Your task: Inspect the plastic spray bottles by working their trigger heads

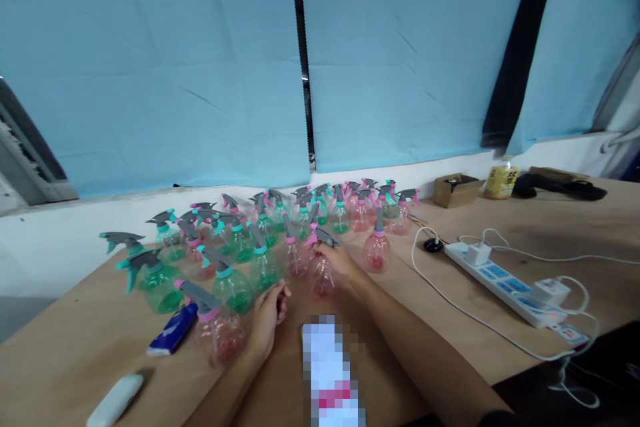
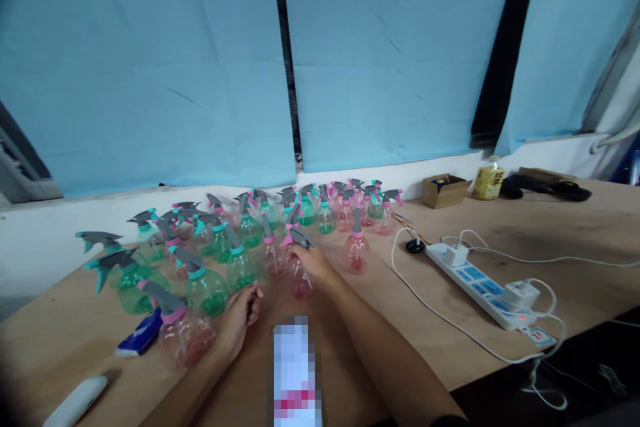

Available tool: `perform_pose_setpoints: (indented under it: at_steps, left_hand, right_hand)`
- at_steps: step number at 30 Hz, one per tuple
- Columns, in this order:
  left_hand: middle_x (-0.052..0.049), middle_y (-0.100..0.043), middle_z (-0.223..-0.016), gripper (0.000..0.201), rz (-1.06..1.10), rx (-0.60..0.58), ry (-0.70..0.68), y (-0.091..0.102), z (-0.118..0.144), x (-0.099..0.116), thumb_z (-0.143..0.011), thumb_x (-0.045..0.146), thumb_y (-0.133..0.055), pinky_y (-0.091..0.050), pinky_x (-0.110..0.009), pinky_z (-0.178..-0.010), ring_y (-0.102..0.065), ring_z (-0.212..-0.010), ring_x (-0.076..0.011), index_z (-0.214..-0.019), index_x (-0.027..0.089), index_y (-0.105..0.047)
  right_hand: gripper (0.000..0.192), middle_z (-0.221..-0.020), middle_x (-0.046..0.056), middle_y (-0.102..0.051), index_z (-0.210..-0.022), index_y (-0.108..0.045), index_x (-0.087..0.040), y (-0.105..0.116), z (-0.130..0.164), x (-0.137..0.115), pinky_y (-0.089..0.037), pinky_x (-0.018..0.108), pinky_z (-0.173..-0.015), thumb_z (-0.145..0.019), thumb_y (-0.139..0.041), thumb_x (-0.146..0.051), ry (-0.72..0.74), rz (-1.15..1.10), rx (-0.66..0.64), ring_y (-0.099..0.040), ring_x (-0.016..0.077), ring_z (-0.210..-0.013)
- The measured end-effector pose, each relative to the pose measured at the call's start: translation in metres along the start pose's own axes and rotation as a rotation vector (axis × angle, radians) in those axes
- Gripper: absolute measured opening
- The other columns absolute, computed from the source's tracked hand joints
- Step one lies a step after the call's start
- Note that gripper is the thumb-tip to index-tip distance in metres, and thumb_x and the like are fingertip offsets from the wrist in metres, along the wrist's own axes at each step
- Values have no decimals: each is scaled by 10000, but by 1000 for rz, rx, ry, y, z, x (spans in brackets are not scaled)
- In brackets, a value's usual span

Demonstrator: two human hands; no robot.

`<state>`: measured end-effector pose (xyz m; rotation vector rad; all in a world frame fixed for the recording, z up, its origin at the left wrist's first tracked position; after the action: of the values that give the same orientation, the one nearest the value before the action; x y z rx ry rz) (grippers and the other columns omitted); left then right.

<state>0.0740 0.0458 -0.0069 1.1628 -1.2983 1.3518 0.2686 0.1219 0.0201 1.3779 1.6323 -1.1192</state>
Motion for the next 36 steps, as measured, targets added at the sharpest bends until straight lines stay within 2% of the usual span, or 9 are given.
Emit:
perform_pose_setpoints:
  at_steps: [3, 6, 9, 11, 13, 16, 21, 27, 36]
  left_hand:
    - [90, -401, -493, 380, 1, -4, 6, 0, -1, -1, -722, 525, -687, -162, -160, -394, -293, -392, -41, -680, 177, -539]
    - [88, -406, -496, 384, -3, -3, 5, 0, -1, -1, -720, 529, -690, -164, -158, -394, -301, -396, -42, -683, 176, -544]
    - [85, -408, -496, 409, -13, 5, 7, 0, -1, 0, -721, 558, -680, -168, -159, -394, -304, -399, -43, -675, 175, -545]
    - [84, -407, -495, 414, -16, 9, 12, -1, 0, 1, -719, 567, -678, -168, -161, -393, -305, -400, -44, -673, 176, -548]
    - [83, -409, -495, 412, -15, 7, 11, -1, 0, 2, -716, 567, -677, -168, -164, -391, -308, -399, -46, -673, 177, -551]
    - [83, -410, -495, 404, -14, 6, 2, -2, 1, 2, -708, 558, -682, -167, -165, -390, -313, -394, -46, -667, 179, -549]
    - [82, -411, -497, 399, -21, 5, 8, -1, 1, 1, -717, 556, -676, -175, -166, -396, -319, -396, -48, -675, 182, -546]
    - [80, -406, -510, 401, -32, -6, 10, -2, 1, 1, -737, 558, -663, -166, -163, -398, -304, -407, -47, -681, 178, -547]
    - [76, -413, -527, 412, -66, -25, 11, -1, 1, 0, -753, 567, -648, -180, -159, -407, -323, -420, -44, -689, 173, -546]
  right_hand:
    - [112, -690, -15, -606, -802, -635, -198, 13, -3, -2, -458, 273, -661, -728, -582, -263, 136, 158, 186, -543, 147, -639]
    - [263, -777, 0, -614, -1027, -606, -211, 25, -3, -6, -456, 282, -687, -772, -556, -250, 230, 319, 333, -551, 166, -683]
    - [519, -977, 56, -626, -1279, -447, -205, 32, 0, -6, -463, 319, -809, -773, -562, -227, 297, 437, 475, -594, 199, -845]
    - [635, -1100, 105, -592, -1359, -336, -177, 34, 1, -4, -458, 353, -875, -759, -543, -187, 338, 504, 518, -597, 219, -939]
    - [662, -1169, 143, -557, -1378, -303, -151, 35, 1, 1, -447, 392, -927, -750, -513, -154, 367, 584, 510, -583, 244, -1023]
    - [666, -1229, 169, -526, -1377, -332, -136, 36, 0, 8, -408, 449, -1002, -735, -512, -137, 400, 721, 490, -530, 283, -1145]
    - [705, -1367, 206, -454, -1430, -298, -122, 41, -5, 17, -327, 490, -1090, -759, -514, -145, 446, 836, 528, -413, 304, -1308]
    - [742, -1428, 211, -400, -1490, -182, -142, 49, -12, 25, -339, 470, -1087, -806, -470, -173, 435, 838, 618, -405, 283, -1330]
    - [700, -1304, 222, -422, -1399, -273, -113, 49, -13, 18, -289, 567, -1086, -747, -523, -173, 484, 966, 756, -373, 342, -1278]
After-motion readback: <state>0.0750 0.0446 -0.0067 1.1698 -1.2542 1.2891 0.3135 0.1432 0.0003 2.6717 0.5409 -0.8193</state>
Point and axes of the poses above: each hand's wrist, its own z-axis away from the middle knuckle, its own y-axis out of the back of the hand, x = y × z, the point moved 1 cm from there along -z, towards the middle knuckle
